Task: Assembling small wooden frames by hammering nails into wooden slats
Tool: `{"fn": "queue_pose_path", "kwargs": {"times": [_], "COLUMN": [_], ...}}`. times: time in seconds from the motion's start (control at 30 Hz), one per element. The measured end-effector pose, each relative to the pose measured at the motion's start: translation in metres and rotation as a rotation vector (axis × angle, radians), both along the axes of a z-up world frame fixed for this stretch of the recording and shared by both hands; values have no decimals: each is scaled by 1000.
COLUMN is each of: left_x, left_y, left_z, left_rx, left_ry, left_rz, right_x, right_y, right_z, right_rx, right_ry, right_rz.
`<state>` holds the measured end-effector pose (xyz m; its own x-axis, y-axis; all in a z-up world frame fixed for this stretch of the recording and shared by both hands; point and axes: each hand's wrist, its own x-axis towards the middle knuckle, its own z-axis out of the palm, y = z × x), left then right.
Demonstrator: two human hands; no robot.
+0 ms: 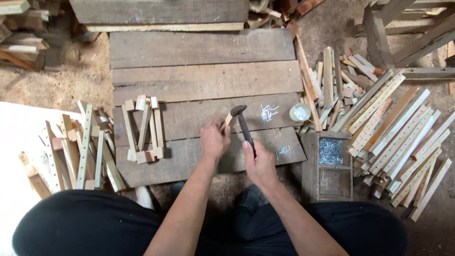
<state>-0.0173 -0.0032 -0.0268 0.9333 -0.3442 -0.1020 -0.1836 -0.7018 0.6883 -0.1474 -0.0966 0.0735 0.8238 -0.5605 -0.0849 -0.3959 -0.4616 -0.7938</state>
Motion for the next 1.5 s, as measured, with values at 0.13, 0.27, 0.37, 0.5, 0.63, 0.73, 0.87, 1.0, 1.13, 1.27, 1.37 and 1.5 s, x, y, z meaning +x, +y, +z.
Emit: {"fn": "queue_pose_path", "kwargs": {"times": [0.13,0.27,0.37,0.5,0.63,0.73,0.87,1.0,1.13,1.27,1.37,1.5], "left_x": [-10,-11,-10,-7,-6,-6,-10,-4,-4,-3,-12,-6], "left_y": [-1,-1,-5,-2,-4,-2,1,-2,-6,-7,-1,-3], "left_z": [-6,4,17,23,19,-4,8,10,14,13,24,17], "left_rx": [-50,-61,-78,-102,-96,-64,-50,-73,-65,-30,-7,-39], "left_ry": [159,137,140,130,146,104,129,149,134,154,165,150], "left_rz": [54,63,79,77,84,70,82,78,79,77,77,72], "right_x": [-4,-4,-2,2,-3,3,3,3,1,10,3,-8], "right_y": [-1,-5,-1,4,-9,-13,6,8,-8,-9,-3,-13], "right_z": [-10,-24,-4,10,-33,-38,-2,-1,-45,-22,-11,-51], "right_rx": [-13,-28,-8,-129,-124,-121,-26,-76,-149,-78,-48,-168], "right_ry": [-20,-23,-64,-270,-187,117,-77,-348,-144,70,-82,-236], "right_rz": [24,60,40,-14,41,183,80,25,95,120,90,50]}}
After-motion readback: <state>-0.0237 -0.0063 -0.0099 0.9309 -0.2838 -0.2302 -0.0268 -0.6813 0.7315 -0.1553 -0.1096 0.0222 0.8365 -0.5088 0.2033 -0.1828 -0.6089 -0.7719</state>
